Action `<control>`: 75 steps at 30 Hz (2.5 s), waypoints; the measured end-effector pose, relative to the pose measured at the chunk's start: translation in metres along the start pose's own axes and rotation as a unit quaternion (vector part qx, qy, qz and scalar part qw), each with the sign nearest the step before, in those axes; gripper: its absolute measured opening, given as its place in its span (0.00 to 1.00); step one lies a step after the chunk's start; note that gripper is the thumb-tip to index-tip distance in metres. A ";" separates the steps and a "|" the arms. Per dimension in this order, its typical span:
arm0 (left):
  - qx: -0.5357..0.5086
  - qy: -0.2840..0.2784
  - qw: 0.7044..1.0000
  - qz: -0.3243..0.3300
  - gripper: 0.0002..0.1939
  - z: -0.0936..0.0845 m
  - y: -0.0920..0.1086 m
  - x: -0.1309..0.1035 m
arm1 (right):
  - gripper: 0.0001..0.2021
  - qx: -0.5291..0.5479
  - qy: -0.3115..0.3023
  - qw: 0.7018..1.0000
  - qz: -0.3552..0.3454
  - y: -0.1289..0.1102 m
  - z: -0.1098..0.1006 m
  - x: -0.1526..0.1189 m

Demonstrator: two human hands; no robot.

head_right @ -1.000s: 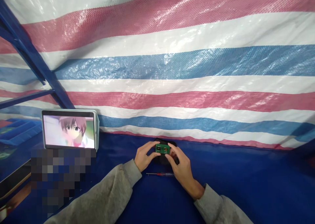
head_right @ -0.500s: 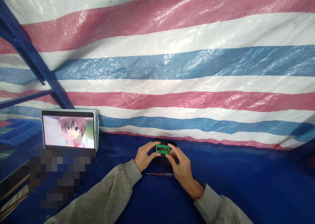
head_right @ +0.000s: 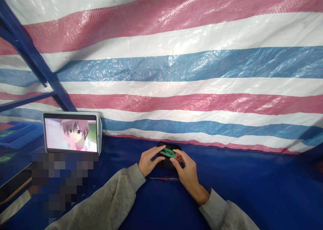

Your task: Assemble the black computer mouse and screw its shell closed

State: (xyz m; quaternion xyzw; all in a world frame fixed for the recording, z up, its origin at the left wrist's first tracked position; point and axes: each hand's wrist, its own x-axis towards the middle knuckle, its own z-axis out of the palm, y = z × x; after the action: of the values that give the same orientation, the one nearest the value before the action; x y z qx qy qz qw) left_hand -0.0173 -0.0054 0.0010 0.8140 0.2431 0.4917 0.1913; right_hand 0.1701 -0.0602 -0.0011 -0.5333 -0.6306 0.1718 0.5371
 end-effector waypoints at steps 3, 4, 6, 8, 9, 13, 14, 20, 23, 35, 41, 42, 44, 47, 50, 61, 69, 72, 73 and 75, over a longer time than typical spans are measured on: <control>0.017 -0.005 1.000 -0.004 0.19 0.001 0.000 -0.001 | 0.14 0.041 -0.019 0.998 0.035 0.000 0.000 0.001; 0.024 -0.007 1.000 -0.006 0.19 0.001 0.000 -0.001 | 0.14 0.050 -0.024 0.998 0.044 0.000 -0.001 0.001; 0.038 -0.013 0.999 -0.003 0.20 0.000 0.001 -0.001 | 0.13 0.052 -0.028 0.997 0.053 0.000 -0.001 0.002; 0.051 -0.020 0.999 0.002 0.20 -0.001 0.002 0.000 | 0.14 0.038 -0.027 0.998 0.049 0.000 -0.002 0.002; 0.053 -0.022 0.998 0.003 0.20 -0.001 0.002 0.000 | 0.14 0.027 -0.025 0.998 0.046 -0.001 -0.002 0.002; 0.041 -0.020 0.999 0.007 0.21 -0.002 0.003 0.001 | 0.16 0.011 -0.031 0.999 0.040 -0.004 -0.003 0.003; 0.040 -0.019 0.999 0.013 0.20 -0.001 0.003 0.001 | 0.16 0.015 -0.035 0.998 0.040 -0.005 -0.003 0.003; 0.082 -0.025 0.995 0.042 0.14 -0.002 0.000 0.000 | 0.17 -0.008 -0.024 1.000 0.016 -0.003 -0.003 0.003; 0.098 -0.055 0.993 0.037 0.14 -0.005 -0.002 0.000 | 0.17 -0.039 0.007 0.999 -0.003 -0.002 -0.005 0.003; 0.190 -0.130 0.971 0.060 0.11 -0.007 0.000 0.000 | 0.14 -0.030 0.003 0.999 -0.014 0.001 -0.006 0.004; 0.188 -0.125 0.971 0.077 0.11 -0.007 -0.001 -0.003 | 0.14 -0.034 0.004 0.999 -0.021 -0.002 -0.006 0.004; 0.190 -0.125 0.971 0.076 0.11 -0.006 -0.001 -0.004 | 0.14 -0.035 0.004 0.999 -0.022 -0.002 -0.006 0.004; 0.195 -0.127 0.970 0.071 0.11 -0.005 0.000 -0.004 | 0.14 -0.034 0.002 0.999 -0.022 -0.002 -0.006 0.004; 0.196 -0.128 0.970 0.059 0.11 -0.004 0.001 -0.004 | 0.15 -0.033 -0.002 0.999 -0.020 -0.002 -0.006 0.004; 0.191 -0.124 0.973 0.044 0.11 -0.005 0.002 -0.004 | 0.15 -0.033 -0.008 0.999 -0.013 -0.002 -0.006 0.004; 0.187 -0.122 0.975 0.014 0.11 -0.004 -0.002 -0.004 | 0.15 -0.033 -0.014 0.999 -0.015 -0.002 -0.006 0.004; 0.193 -0.137 0.972 0.009 0.10 -0.003 -0.005 -0.005 | 0.11 -0.061 0.012 0.997 -0.048 0.001 -0.006 0.007; 0.205 -0.162 0.965 0.006 0.07 -0.004 -0.004 -0.003 | 0.10 -0.124 0.013 0.989 -0.073 0.011 -0.004 0.011; 0.209 -0.168 0.964 0.002 0.07 -0.005 -0.004 -0.002 | 0.10 -0.146 0.006 0.986 -0.078 0.015 -0.004 0.013; 0.212 -0.175 0.962 -0.008 0.07 -0.005 -0.003 0.000 | 0.11 -0.180 -0.021 0.980 -0.083 0.023 -0.002 0.015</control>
State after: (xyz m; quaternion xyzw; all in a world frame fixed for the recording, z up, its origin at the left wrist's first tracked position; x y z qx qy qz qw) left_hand -0.0225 -0.0030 0.0014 0.9072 0.3108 0.2776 0.0578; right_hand 0.1853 -0.0400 -0.0108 -0.5634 -0.7041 0.0218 0.4317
